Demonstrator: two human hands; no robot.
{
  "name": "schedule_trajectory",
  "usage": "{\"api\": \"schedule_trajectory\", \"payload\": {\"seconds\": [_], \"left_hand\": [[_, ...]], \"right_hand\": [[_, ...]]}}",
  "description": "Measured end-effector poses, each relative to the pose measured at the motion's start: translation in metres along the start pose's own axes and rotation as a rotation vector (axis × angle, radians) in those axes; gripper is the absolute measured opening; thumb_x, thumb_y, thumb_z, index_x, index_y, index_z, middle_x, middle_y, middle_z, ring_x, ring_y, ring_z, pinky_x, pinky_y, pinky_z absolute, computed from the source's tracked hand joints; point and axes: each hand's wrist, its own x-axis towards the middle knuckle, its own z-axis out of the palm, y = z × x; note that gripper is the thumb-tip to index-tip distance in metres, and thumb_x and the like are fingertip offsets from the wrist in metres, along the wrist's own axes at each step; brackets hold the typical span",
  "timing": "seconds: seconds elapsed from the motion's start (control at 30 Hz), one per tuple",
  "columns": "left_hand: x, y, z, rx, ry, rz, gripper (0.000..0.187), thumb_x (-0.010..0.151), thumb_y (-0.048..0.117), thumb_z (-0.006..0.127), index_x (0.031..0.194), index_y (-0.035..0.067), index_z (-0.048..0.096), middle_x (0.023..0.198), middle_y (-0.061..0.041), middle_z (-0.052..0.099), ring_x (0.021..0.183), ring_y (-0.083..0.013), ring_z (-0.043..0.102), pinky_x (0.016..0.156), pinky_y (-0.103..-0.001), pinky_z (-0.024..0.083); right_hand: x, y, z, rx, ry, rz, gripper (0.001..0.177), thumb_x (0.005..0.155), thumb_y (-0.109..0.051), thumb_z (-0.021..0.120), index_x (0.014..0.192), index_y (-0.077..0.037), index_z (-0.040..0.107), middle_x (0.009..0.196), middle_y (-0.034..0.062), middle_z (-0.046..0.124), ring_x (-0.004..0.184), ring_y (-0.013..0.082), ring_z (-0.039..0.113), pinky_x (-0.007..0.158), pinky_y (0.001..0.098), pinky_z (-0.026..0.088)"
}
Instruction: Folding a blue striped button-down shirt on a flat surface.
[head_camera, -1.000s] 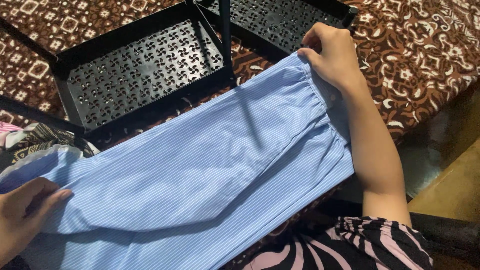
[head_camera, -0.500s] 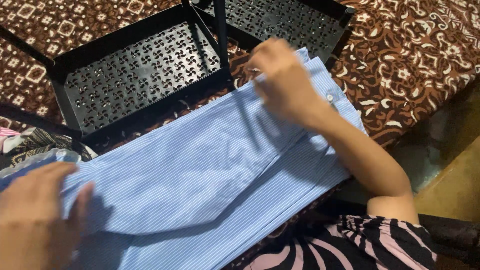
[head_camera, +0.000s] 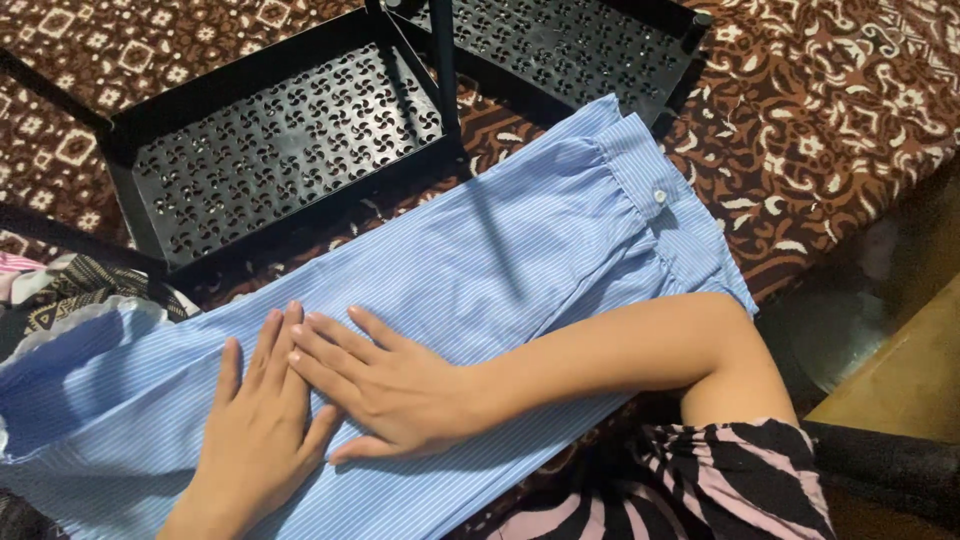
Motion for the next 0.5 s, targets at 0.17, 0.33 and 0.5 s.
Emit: {"api": "schedule_trajectory", "payload": {"seconds": [0.17, 0.33, 0.5], "left_hand": [[0.003, 0.008, -0.006, 0.013, 0.013, -0.068, 0.085, 0.088, 0.054, 0.050, 0.151, 0.000, 0.033, 0.163, -0.016, 0.028, 0.153, -0.0309, 0.022, 0.118, -0.066, 0.008], [-0.002, 0.005, -0.006, 0.018, 0.046, -0.116, 0.091, 0.088, 0.062, 0.046, 0.155, 0.002, 0.031, 0.163, -0.016, 0.029, 0.153, -0.0304, 0.022, 0.118, -0.071, 0.004], [-0.006, 0.000, -0.007, 0.059, 0.023, -0.182, 0.102, 0.085, 0.076, 0.041, 0.154, 0.001, 0.028, 0.162, -0.016, 0.028, 0.152, -0.0302, 0.018, 0.115, -0.070, 0.000]], "right_hand": [[-0.010, 0.012, 0.001, 0.046, -0.052, 0.084, 0.102, 0.097, -0.071, 0.041, 0.156, 0.011, 0.031, 0.166, 0.0312, 0.028, 0.159, 0.0430, 0.023, 0.130, 0.0565, 0.015], [-0.021, 0.029, -0.005, 0.021, -0.047, 0.171, 0.096, 0.100, -0.069, 0.038, 0.157, 0.008, 0.032, 0.169, 0.0273, 0.028, 0.161, 0.0386, 0.023, 0.131, 0.0561, 0.014], [-0.028, 0.051, -0.010, -0.082, -0.089, 0.277, 0.097, 0.099, -0.073, 0.033, 0.158, 0.004, 0.029, 0.168, 0.0240, 0.024, 0.159, 0.0365, 0.017, 0.125, 0.0608, 0.010]]}}
